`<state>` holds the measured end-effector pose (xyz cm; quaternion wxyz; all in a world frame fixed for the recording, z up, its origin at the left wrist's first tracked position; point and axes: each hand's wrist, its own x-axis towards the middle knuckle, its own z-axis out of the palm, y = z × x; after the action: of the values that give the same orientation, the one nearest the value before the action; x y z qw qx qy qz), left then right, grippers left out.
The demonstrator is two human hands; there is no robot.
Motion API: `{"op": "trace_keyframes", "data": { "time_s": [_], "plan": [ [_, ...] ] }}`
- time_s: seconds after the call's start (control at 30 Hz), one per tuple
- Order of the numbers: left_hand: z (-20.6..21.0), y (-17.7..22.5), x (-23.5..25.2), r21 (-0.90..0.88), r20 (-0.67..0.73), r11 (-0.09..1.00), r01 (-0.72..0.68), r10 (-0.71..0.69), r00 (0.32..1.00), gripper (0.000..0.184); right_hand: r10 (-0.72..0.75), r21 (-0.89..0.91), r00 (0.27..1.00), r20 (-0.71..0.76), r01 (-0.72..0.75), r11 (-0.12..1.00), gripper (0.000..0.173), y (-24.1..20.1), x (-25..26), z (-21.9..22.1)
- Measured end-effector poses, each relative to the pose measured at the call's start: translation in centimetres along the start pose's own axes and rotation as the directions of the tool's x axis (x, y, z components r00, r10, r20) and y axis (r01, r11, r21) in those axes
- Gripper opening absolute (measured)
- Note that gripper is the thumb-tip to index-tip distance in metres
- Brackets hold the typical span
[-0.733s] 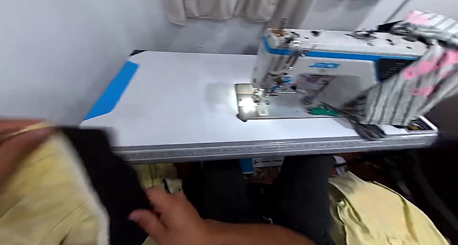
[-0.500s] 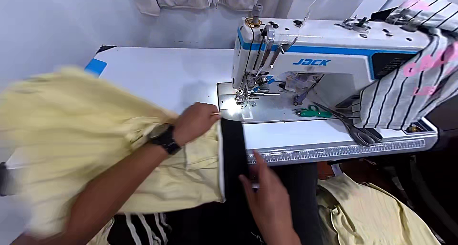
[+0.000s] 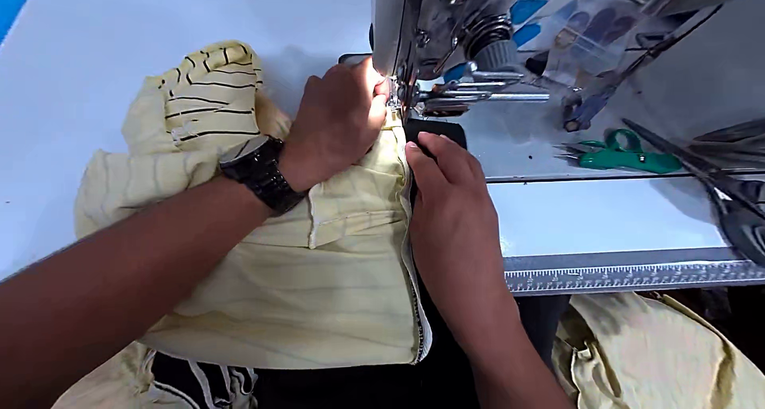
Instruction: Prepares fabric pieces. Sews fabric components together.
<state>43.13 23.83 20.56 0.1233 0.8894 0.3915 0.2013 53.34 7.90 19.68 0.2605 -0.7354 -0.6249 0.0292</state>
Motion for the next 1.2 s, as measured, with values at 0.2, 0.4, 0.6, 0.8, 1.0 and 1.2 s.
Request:
{"op": "trace_keyframes", "data": {
  "time_s": [0.2,0.4,0.6,0.8,1.0,1.2],
  "plan": [
    [0.0,-0.3,0.4,0.008,-0.002,1.000,-0.013,0.013,1.000,0.025,0.050,-0.022,0.999,-0.019,-0.050,0.999,0.038,-0.3,0.7,0.6],
    [-1.0,0.0,0.4,0.034,0.087,0.999,0.031,-0.033,0.996,0.029,0.023,-0.037,1.000,0.004,-0.023,0.999,0.038,-0.4,0.4,0.2],
    [-7.0,2.7,-2.1,-0.647,0.516,0.409,0.644,-0.388,0.764,0.023,0.145,0.025,0.989,-0.003,-0.145,0.989,0.037,-2.4,0.3,0.4],
    [-9.3,-0.9,-6.7,-0.043,0.516,0.895,0.443,-0.360,0.777,0.035,-0.136,0.112,0.990,-0.022,0.138,0.984,0.036,1.1,-0.7,0.0],
    [-4.4,4.0,-8.3,0.097,0.108,0.958,-0.270,0.260,0.960,0.041,-0.131,0.016,0.982,-0.134,0.134,0.991,0.034,0.1,-6.4,0.4],
    [-1.9,0.9,-8.9,0.114,0.302,0.980,-0.162,0.121,0.945,0.095,-0.204,-0.011,0.976,-0.070,0.204,0.979,0.035,1.8,-6.0,-0.6]
  ]
}}
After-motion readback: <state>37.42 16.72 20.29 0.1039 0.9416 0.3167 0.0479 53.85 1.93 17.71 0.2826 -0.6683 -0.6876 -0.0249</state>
